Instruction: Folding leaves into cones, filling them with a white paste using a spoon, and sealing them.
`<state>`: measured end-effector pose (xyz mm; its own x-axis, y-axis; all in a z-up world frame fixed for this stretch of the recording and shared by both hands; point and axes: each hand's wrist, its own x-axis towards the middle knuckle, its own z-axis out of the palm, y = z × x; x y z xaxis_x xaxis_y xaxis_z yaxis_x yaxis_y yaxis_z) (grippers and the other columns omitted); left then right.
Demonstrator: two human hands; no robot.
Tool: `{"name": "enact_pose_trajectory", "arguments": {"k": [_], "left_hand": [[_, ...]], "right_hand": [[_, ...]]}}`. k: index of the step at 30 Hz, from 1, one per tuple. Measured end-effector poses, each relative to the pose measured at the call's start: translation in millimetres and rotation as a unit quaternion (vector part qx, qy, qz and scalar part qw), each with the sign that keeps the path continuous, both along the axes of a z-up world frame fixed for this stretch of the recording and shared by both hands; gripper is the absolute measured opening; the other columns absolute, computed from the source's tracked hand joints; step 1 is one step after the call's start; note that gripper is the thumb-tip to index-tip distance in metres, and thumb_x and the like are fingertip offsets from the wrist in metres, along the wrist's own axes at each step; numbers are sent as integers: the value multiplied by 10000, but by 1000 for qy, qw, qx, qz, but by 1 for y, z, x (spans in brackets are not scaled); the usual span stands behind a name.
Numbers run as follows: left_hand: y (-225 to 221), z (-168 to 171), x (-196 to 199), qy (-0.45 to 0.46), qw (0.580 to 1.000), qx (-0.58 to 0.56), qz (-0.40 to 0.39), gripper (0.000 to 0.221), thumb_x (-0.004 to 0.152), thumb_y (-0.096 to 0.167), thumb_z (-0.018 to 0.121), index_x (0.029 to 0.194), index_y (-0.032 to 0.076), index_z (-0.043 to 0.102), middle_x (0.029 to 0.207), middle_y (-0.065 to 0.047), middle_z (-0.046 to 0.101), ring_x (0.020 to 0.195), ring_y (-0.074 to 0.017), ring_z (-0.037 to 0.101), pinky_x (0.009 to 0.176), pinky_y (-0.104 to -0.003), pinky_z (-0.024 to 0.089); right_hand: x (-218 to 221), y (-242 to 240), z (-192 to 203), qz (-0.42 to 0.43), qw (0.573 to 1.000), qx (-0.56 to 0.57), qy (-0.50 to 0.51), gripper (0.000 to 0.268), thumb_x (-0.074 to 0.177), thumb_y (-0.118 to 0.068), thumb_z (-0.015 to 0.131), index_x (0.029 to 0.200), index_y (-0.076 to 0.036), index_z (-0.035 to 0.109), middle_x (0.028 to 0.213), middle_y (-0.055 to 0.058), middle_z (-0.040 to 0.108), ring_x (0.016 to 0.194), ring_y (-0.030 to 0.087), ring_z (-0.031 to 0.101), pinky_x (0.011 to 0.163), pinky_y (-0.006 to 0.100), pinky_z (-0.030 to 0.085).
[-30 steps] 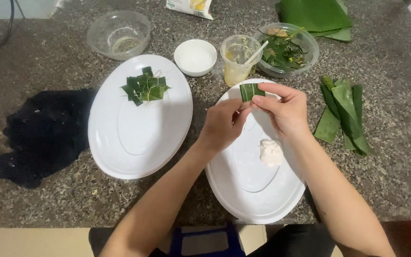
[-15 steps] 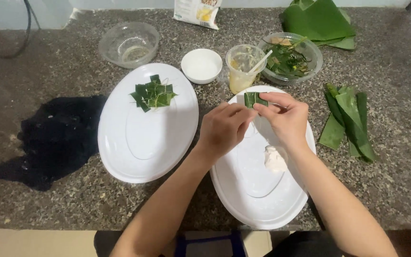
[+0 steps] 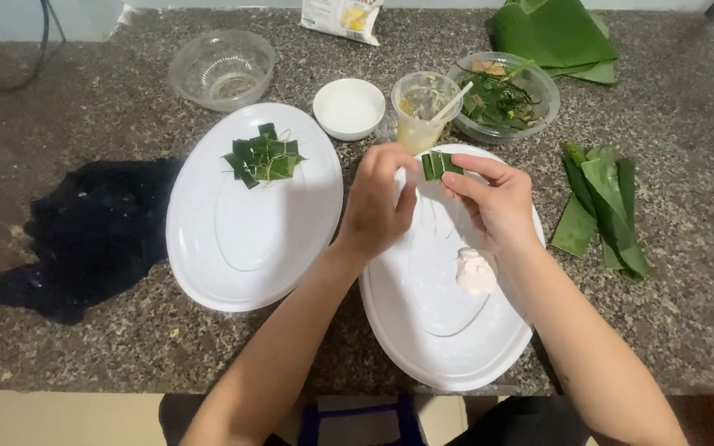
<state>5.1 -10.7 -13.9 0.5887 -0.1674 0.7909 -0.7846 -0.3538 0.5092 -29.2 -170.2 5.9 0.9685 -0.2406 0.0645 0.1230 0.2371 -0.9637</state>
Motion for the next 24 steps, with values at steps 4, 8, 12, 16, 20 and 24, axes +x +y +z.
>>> {"name": "enact_pose_trajectory", "arguments": {"k": [4, 8, 12, 16, 20, 24], "left_hand": [[-6, -1, -9, 178, 982, -29, -59, 443, 838, 2, 541, 1264, 70, 439, 1199, -148, 567, 1147, -363, 526, 873, -427, 514], [-10, -7, -8, 220, 972, -57, -61, 339, 850, 55, 553, 1176, 147, 565, 1016, -68, 656, 1009, -284, 617, 836, -384, 533], [-17, -26, -3, 259, 961, -92, -19, 159, 891, 194, 534, 815, 131, 659, 648, -44, 659, 692, -254, 680, 625, -328, 557], [-28, -14, -21, 243, 967, -66, 24, 236, 843, 319, 566, 690, 151, 628, 531, -25, 585, 574, -251, 632, 549, -355, 504], [-29, -20, -21, 50, 995, 35, 76, 236, 893, 212, 527, 676, 149, 595, 545, -2, 543, 490, -180, 565, 487, -262, 477], [-21, -5, -26, -120, 965, 151, 175, 149, 847, 139, 555, 716, 164, 622, 600, 30, 542, 463, -133, 520, 415, -244, 423]], "right_hand": [[12, -8, -18, 31, 999, 32, -7, 338, 693, 149, 682, 1015, 143, 581, 785, 157, 600, 593, 296, 680, 554, 281, 625], [24, -14, -37, 64, 994, 78, -40, 334, 677, 179, 683, 991, 169, 571, 758, 174, 592, 572, 333, 667, 545, 328, 636], [24, -14, -39, 71, 989, 108, -70, 322, 684, 187, 673, 987, 182, 565, 723, 175, 575, 584, 355, 666, 559, 370, 640], [22, -11, -32, 61, 988, 115, -80, 315, 690, 197, 666, 986, 193, 557, 750, 189, 586, 635, 392, 662, 581, 372, 643], [22, -9, -31, 47, 989, 98, -100, 308, 706, 168, 677, 996, 167, 575, 759, 184, 597, 627, 330, 678, 589, 346, 641], [25, -12, -35, 25, 992, 40, -119, 302, 726, 151, 684, 1010, 139, 582, 809, 181, 604, 662, 294, 685, 616, 315, 643]]}}
